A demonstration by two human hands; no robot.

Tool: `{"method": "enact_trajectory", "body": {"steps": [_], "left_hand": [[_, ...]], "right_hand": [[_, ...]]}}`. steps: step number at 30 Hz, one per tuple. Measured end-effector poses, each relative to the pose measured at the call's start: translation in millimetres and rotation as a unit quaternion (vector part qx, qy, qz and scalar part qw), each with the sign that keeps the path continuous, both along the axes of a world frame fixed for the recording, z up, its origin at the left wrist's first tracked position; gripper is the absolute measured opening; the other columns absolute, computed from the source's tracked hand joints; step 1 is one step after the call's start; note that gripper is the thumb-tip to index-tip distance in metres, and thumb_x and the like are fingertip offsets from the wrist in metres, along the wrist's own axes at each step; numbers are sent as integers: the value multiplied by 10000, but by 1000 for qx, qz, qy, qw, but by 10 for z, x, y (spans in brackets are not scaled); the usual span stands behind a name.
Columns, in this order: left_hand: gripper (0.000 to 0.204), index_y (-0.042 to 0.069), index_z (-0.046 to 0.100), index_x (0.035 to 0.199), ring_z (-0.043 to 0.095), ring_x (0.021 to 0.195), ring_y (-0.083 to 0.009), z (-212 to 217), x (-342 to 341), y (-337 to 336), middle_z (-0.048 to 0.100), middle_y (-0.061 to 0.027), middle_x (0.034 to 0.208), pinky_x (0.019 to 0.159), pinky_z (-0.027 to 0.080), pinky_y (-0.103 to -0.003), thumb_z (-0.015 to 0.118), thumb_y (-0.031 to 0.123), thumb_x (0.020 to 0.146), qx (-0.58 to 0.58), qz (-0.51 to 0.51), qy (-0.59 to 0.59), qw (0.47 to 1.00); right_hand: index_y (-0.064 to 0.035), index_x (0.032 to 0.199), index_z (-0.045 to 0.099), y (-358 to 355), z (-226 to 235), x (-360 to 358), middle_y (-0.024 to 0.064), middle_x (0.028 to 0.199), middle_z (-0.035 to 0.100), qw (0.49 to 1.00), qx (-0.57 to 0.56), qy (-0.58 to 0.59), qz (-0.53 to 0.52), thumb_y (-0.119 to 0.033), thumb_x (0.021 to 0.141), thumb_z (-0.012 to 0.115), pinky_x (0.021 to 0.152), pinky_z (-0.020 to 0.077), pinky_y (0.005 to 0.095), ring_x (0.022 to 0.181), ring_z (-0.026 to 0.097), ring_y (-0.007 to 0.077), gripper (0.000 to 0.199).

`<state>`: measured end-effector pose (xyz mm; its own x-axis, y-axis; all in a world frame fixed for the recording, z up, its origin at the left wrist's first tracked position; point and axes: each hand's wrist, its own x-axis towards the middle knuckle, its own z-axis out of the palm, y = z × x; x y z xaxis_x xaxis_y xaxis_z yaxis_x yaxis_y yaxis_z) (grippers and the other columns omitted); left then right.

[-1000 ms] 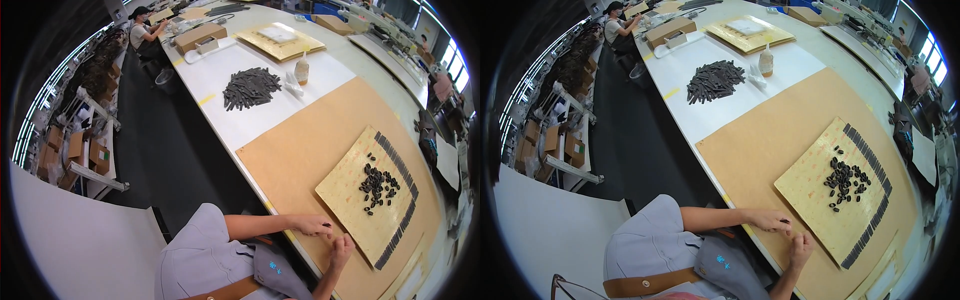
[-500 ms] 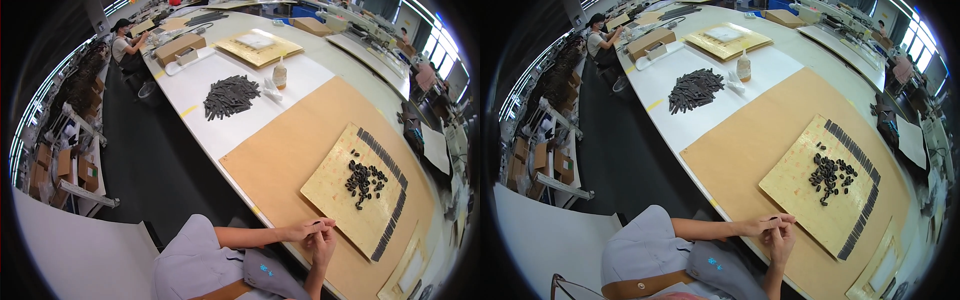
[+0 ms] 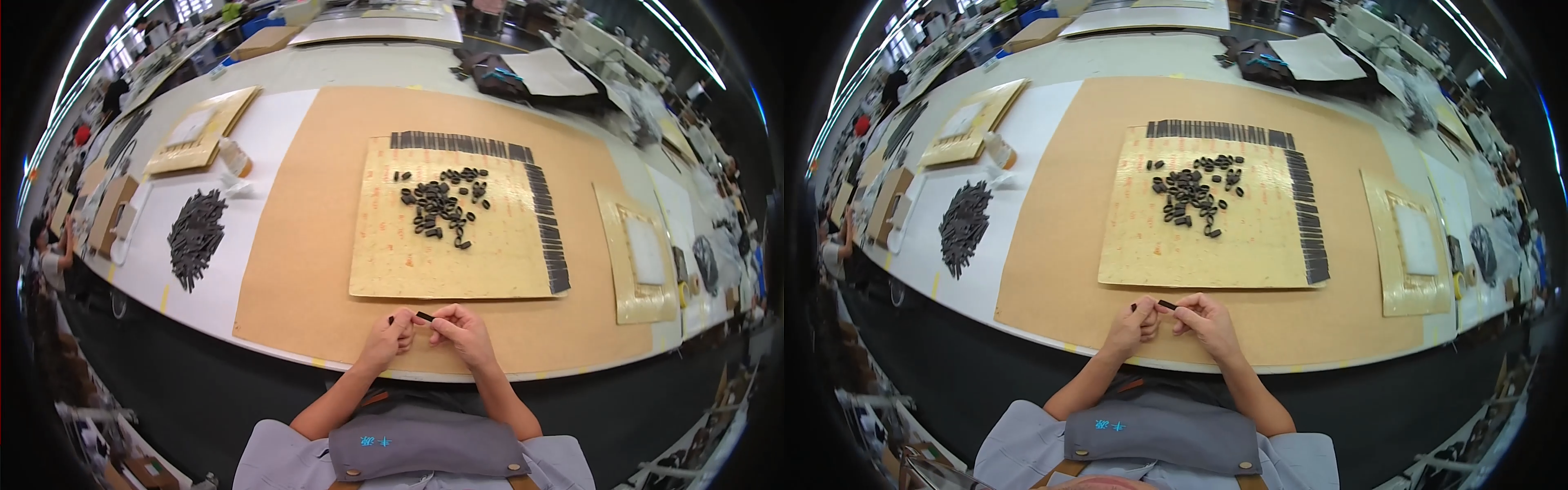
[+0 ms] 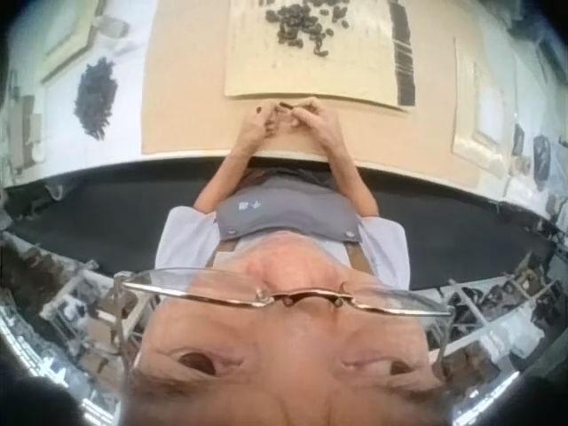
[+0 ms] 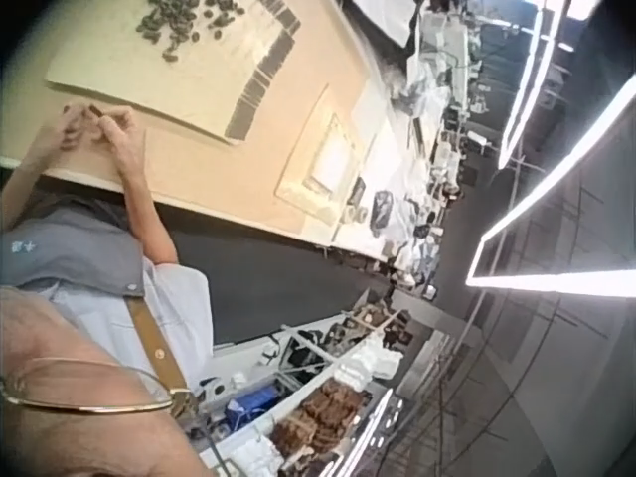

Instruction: Assembling and checking small black leather keepers on a sticky board in a leather goods workshop.

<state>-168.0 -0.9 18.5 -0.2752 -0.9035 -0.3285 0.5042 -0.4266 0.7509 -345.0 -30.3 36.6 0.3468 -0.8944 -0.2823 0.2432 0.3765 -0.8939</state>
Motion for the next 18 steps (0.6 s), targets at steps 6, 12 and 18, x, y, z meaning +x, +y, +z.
{"method": "enact_trajectory", "body": {"steps": [6, 12, 18], "left_hand": [[212, 26, 548, 948, 295, 464, -22, -9, -108, -41, 369, 72, 589, 416, 222, -191, 528, 236, 945, -16, -7, -57, 998], [116, 28, 575, 910, 344, 509, -3, 15, -221, 60, 426, 84, 613, 441, 257, -180, 584, 143, 902, -87, 40, -251, 963], [147, 30, 588, 868, 339, 499, -6, -66, -144, 58, 425, 77, 597, 437, 252, -179, 564, 169, 911, -109, 34, -317, 942]], "right_hand": [[5, 910, 561, 39, -102, -105, 54, 790, 607, 1000, 2, -22, -9, -59, 868, 594, 600, 521, 242, 646, 604, 105, 83], [1, 911, 554, 71, -132, -91, 47, 782, 602, 999, -2, 54, -4, -83, 871, 588, 579, 525, 237, 636, 601, 99, 98], [18, 949, 572, 89, -143, -128, 54, 785, 604, 996, 24, -53, 68, -85, 865, 616, 596, 533, 236, 657, 613, 103, 140]]}}
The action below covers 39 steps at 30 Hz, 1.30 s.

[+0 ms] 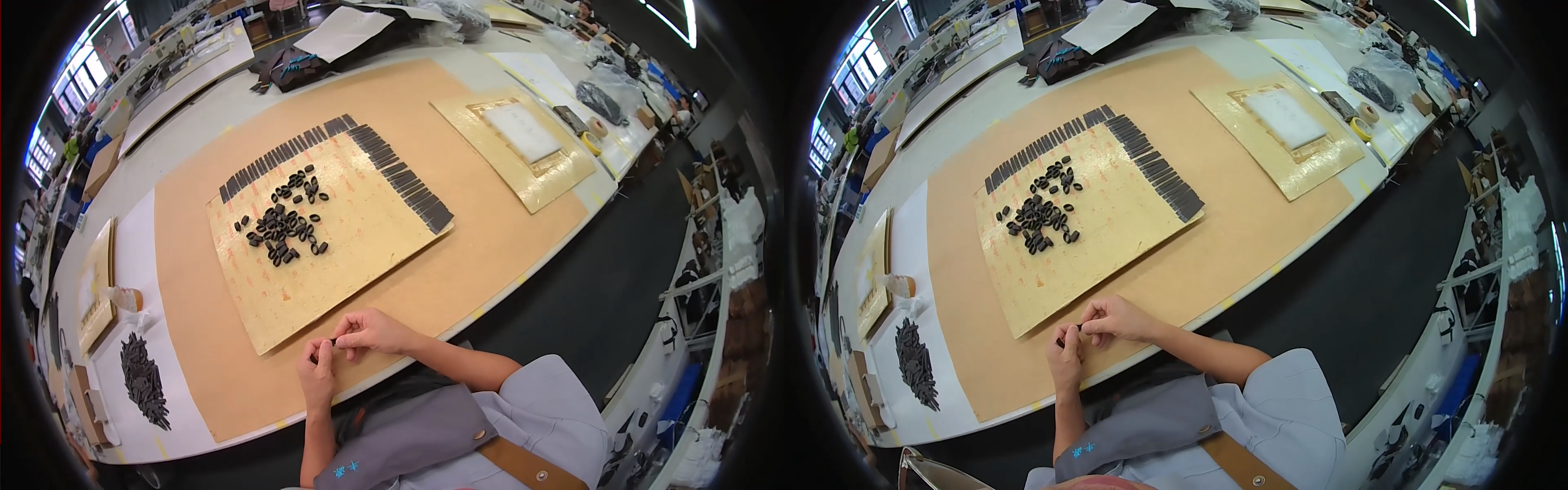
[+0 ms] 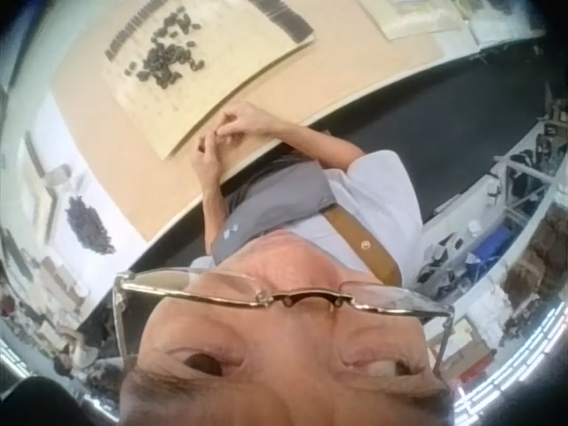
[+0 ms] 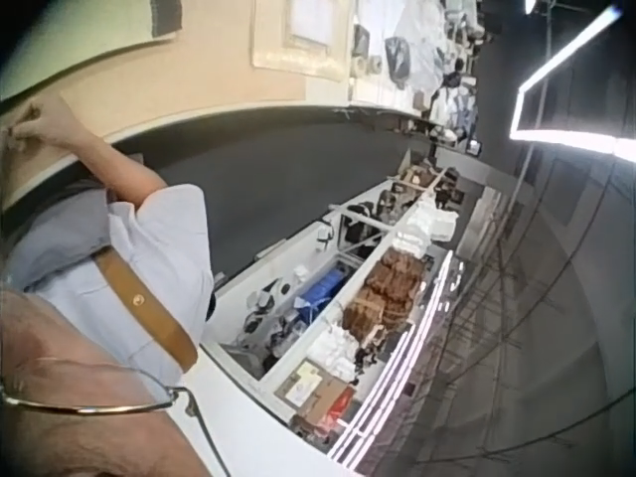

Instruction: Assembling and checking small black leather keepers on a sticky board in a leather goods workshop.

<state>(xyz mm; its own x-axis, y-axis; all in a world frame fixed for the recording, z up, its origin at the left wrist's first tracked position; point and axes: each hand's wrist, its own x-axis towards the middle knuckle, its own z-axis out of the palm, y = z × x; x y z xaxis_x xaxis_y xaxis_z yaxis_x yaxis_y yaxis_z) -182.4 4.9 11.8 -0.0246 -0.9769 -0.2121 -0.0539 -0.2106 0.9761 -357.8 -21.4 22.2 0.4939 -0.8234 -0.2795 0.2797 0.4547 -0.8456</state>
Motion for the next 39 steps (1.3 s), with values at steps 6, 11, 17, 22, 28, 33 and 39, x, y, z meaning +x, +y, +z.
{"method": "enact_trajectory", "body": {"steps": [6, 11, 17, 22, 28, 33, 39], "left_hand": [[140, 9, 610, 848, 333, 567, -17, 70, -27, -51, 425, 81, 630, 496, 274, -198, 591, 144, 882, 11, -33, -23, 999], [160, 32, 590, 840, 347, 484, -2, 116, -25, -171, 431, 80, 574, 426, 254, -189, 609, 185, 880, 47, -73, -8, 996], [161, 39, 587, 842, 336, 502, 5, 144, 80, -129, 430, 93, 590, 427, 240, -182, 614, 193, 881, 65, -110, 36, 991], [155, 39, 594, 859, 310, 474, 4, 198, 200, -176, 413, 94, 566, 425, 230, -183, 607, 192, 884, 139, -165, 103, 971], [156, 32, 611, 841, 317, 478, 0, 178, 190, -191, 401, 94, 560, 433, 238, -195, 611, 186, 871, 110, -175, 52, 977], [154, 26, 617, 827, 326, 510, 0, 143, 147, -172, 402, 100, 574, 460, 252, -197, 614, 177, 853, 87, -149, 28, 985], [161, 28, 612, 843, 343, 524, 7, 108, 161, -186, 443, 95, 605, 460, 253, -184, 615, 189, 852, 95, -148, 46, 983]], "right_hand": [[2, 912, 567, -57, -49, -64, 51, 775, 602, 999, 6, 44, 4, -70, 849, 626, 583, 520, 228, 620, 598, 97, 112], [10, 880, 566, -88, 62, -125, 44, 730, 603, 998, 16, 54, -20, -83, 832, 641, 545, 494, 215, 601, 591, 87, 129], [-2, 855, 567, -94, 6, -35, 43, 723, 603, 999, 26, 44, 9, -71, 821, 651, 514, 462, 204, 567, 575, 85, 114], [-3, 849, 571, -96, -1, -65, 42, 695, 602, 998, 33, 47, 31, -61, 821, 644, 505, 452, 203, 551, 577, 93, 98], [7, 857, 573, -112, 8, -77, 48, 697, 606, 996, 45, 52, 48, -58, 825, 639, 518, 468, 209, 560, 585, 97, 98], [16, 878, 571, -103, 25, -61, 57, 732, 611, 997, 37, 49, 53, -49, 836, 625, 557, 506, 222, 584, 597, 100, 95], [22, 898, 563, -89, 5, -47, 61, 748, 607, 997, 38, 57, 25, -43, 844, 615, 570, 524, 232, 595, 599, 98, 99]]}}
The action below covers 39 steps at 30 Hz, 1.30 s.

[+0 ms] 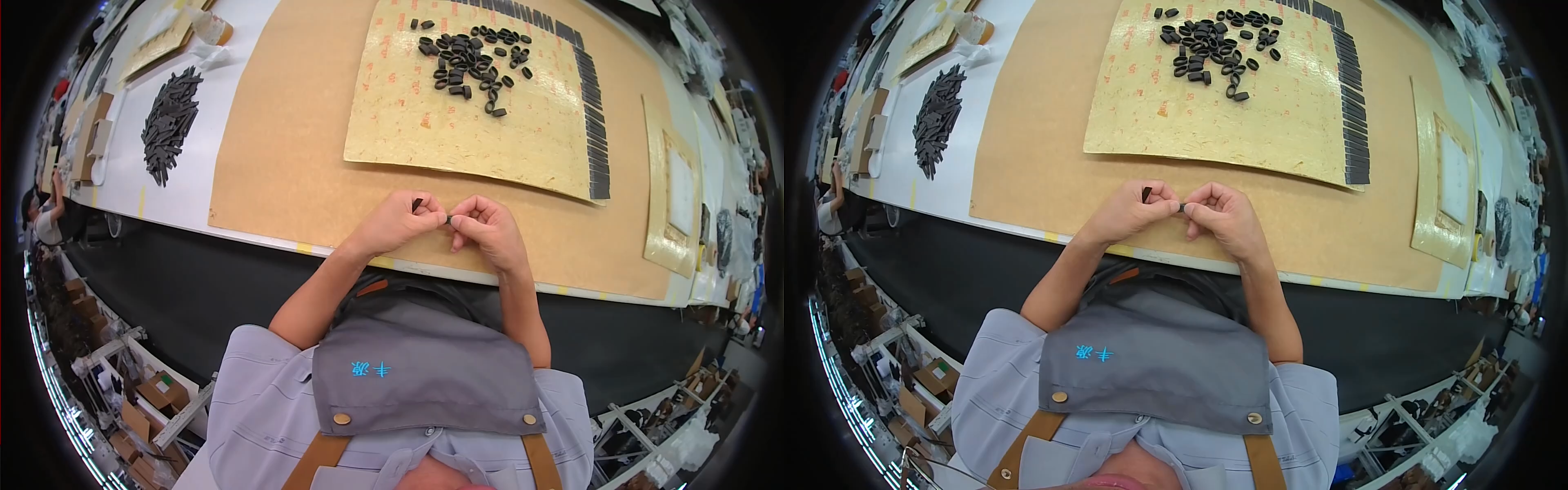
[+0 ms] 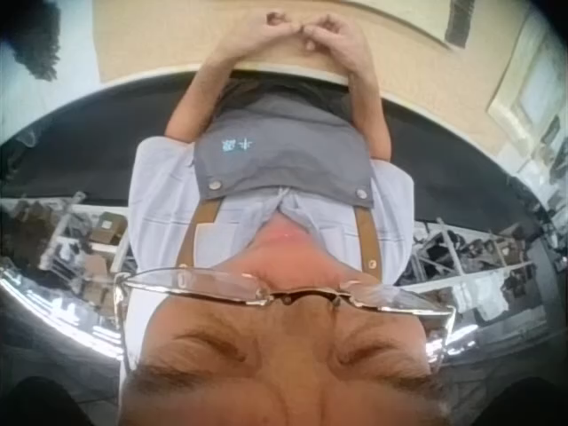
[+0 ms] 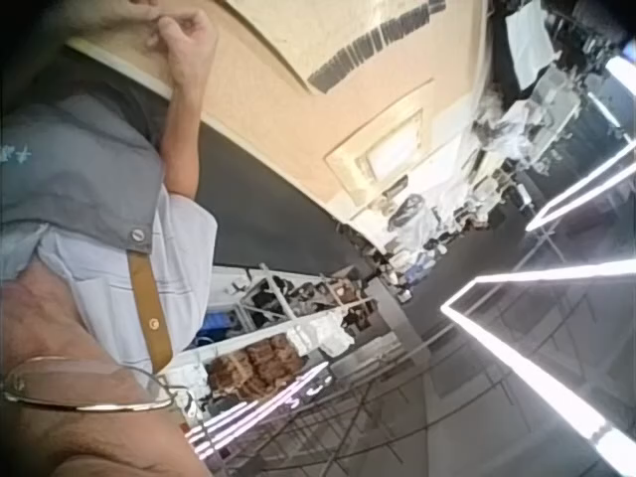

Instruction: Assembling and checking small black leather keepers on a sticky board in a leather goods workshop.

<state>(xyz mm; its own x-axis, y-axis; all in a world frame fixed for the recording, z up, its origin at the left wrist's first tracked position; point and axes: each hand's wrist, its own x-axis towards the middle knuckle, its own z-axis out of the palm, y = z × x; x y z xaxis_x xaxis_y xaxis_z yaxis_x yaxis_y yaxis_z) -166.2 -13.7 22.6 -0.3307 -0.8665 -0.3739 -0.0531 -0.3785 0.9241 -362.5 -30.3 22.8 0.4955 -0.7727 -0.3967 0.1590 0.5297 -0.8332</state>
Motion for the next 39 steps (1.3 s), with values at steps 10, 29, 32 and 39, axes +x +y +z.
{"method": "enact_trajectory", "body": {"steps": [10, 29, 32, 39], "left_hand": [[183, 9, 613, 787, 409, 609, -18, 85, -10, -13, 498, 58, 672, 520, 328, -188, 615, 190, 812, 21, 8, 2, 1000], [171, 30, 589, 764, 359, 552, 0, 16, -54, -17, 440, 88, 614, 478, 281, -182, 619, 188, 824, 13, 24, -9, 1000], [172, 21, 584, 759, 350, 566, -4, -34, -67, -9, 422, 89, 617, 494, 285, -185, 617, 178, 823, 7, 24, -21, 999], [145, 16, 577, 762, 335, 575, -11, -70, -73, -11, 394, 94, 611, 508, 291, -196, 605, 147, 819, 6, 29, -23, 999]], "right_hand": [[25, 929, 557, 2, 1, -13, 59, 794, 599, 1000, -10, -1, 17, -18, 847, 596, 636, 528, 239, 651, 611, 103, 101], [59, 969, 592, -70, 115, -161, 139, 864, 650, 999, -7, 9, 46, -17, 854, 594, 727, 546, 268, 806, 665, 187, 138], [52, 919, 586, -81, 155, -113, 140, 827, 645, 998, 3, 37, 46, -8, 829, 600, 713, 548, 281, 756, 660, 187, 108], [15, 892, 563, -77, 76, -53, 85, 806, 633, 999, 2, 29, 24, -28, 820, 623, 678, 536, 247, 717, 649, 142, 104]]}}
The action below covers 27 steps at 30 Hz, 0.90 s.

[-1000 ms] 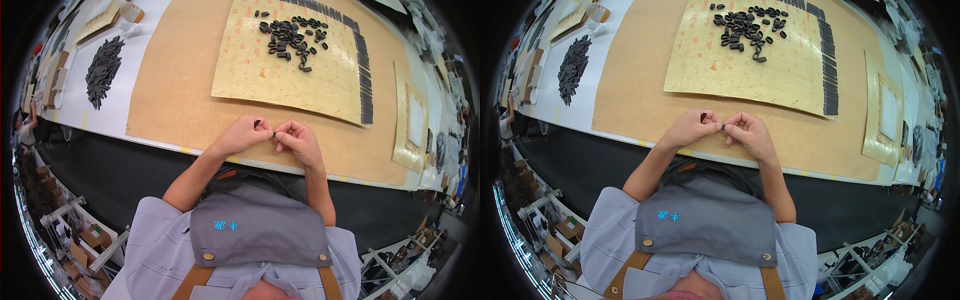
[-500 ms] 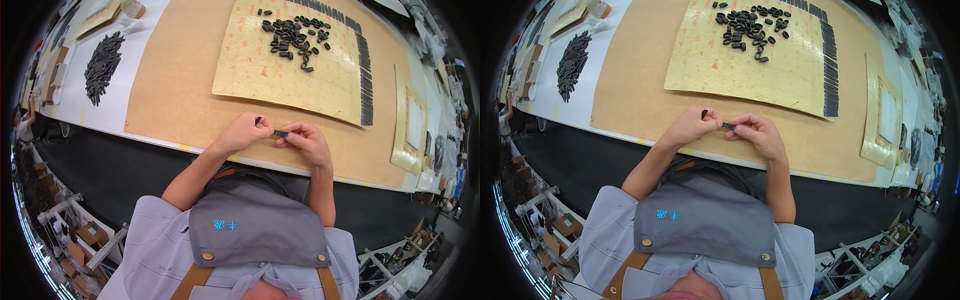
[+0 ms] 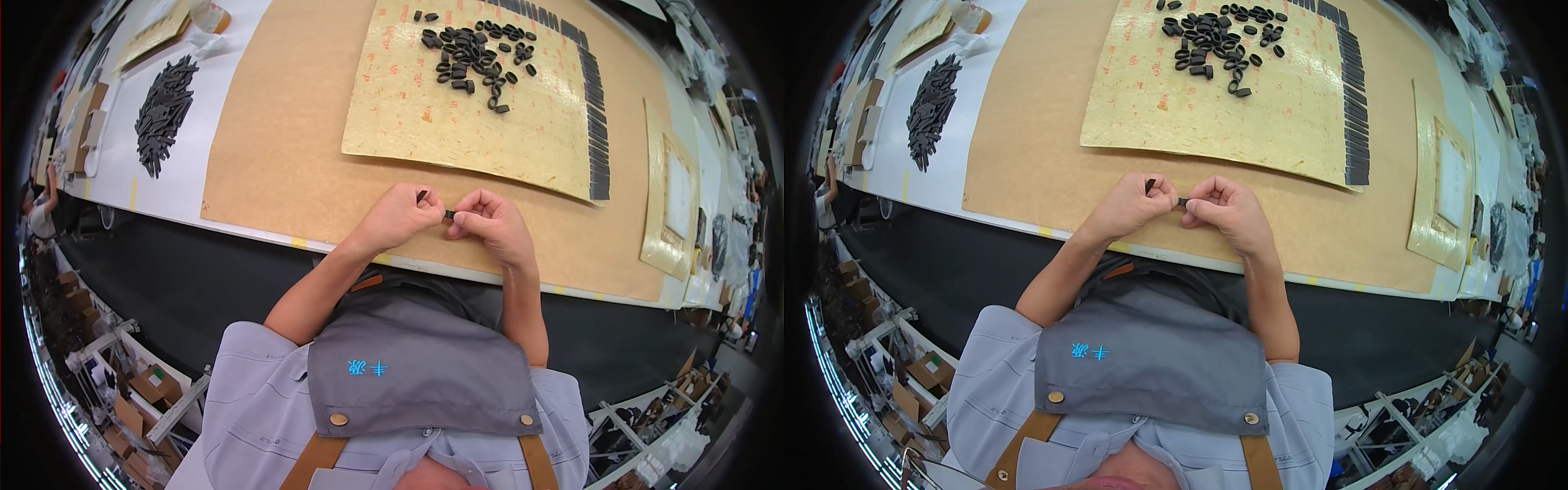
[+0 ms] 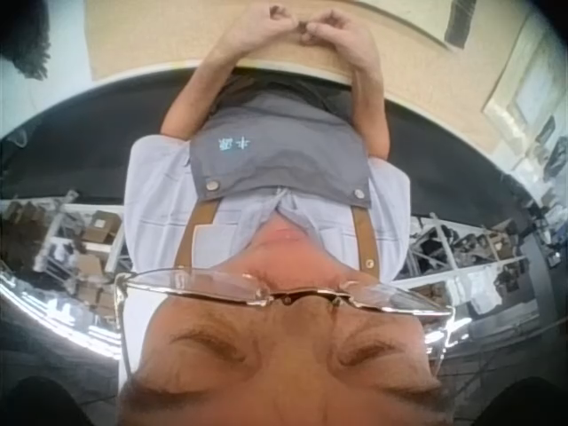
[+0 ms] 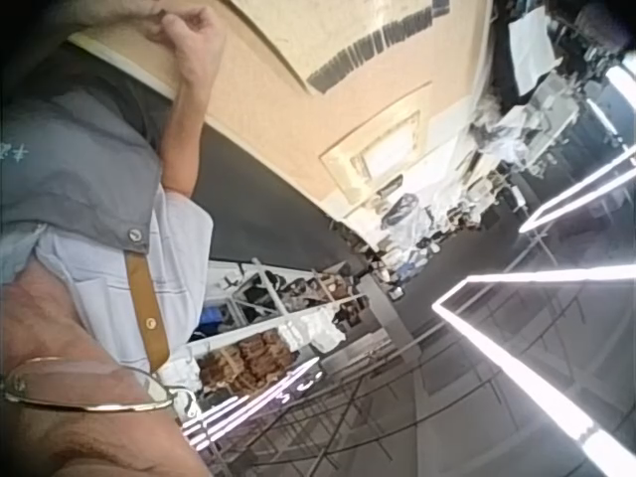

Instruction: Assembling and checking small black leather keepers on a sticky board in a leather goods workshop.

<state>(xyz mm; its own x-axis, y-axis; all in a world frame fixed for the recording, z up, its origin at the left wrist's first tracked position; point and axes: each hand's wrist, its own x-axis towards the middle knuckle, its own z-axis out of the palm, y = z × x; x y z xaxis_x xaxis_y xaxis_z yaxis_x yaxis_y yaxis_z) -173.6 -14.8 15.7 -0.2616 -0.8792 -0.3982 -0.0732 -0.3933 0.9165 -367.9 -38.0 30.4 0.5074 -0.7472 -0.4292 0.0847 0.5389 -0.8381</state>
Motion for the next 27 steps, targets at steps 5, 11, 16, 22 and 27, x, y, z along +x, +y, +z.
{"method": "enact_trajectory", "body": {"steps": [5, 11, 16, 22, 27], "left_hand": [[146, 22, 566, 750, 329, 577, -10, -2, -6, 4, 384, 94, 608, 505, 285, -198, 604, 143, 821, -2, 1, 0, 1000], [165, 25, 563, 745, 326, 576, -12, 20, 0, 0, 380, 95, 608, 505, 284, -201, 607, 163, 825, -2, -6, -8, 1000], [174, 23, 563, 747, 328, 578, -12, 38, -3, 1, 380, 94, 610, 505, 282, -202, 608, 172, 825, -4, -5, -6, 1000], [173, 19, 569, 754, 324, 577, -12, 31, -1, -4, 379, 94, 608, 502, 280, -204, 610, 171, 824, -5, -8, -13, 1000], [176, 18, 569, 750, 321, 576, -12, 23, -1, -1, 377, 93, 606, 500, 276, -205, 611, 171, 825, -5, -7, -16, 1000]], "right_hand": [[6, 887, 551, 2, -4, 17, 66, 791, 611, 1000, 15, -3, -16, -3, 811, 624, 673, 539, 254, 683, 638, 133, 106], [0, 881, 553, 0, -27, 15, 62, 798, 614, 1000, 17, -4, -15, -28, 810, 651, 651, 533, 236, 692, 639, 129, 125], [0, 880, 554, -2, -30, 20, 62, 797, 615, 1000, 16, -4, -16, -31, 811, 654, 644, 532, 232, 686, 637, 125, 125], [1, 881, 555, -3, -21, 27, 61, 791, 615, 1000, 13, 0, -14, -24, 817, 642, 649, 534, 236, 674, 633, 120, 111], [0, 881, 555, 0, -30, 31, 56, 785, 614, 1000, 12, 2, -15, -15, 821, 629, 651, 533, 240, 661, 628, 116, 96]]}}
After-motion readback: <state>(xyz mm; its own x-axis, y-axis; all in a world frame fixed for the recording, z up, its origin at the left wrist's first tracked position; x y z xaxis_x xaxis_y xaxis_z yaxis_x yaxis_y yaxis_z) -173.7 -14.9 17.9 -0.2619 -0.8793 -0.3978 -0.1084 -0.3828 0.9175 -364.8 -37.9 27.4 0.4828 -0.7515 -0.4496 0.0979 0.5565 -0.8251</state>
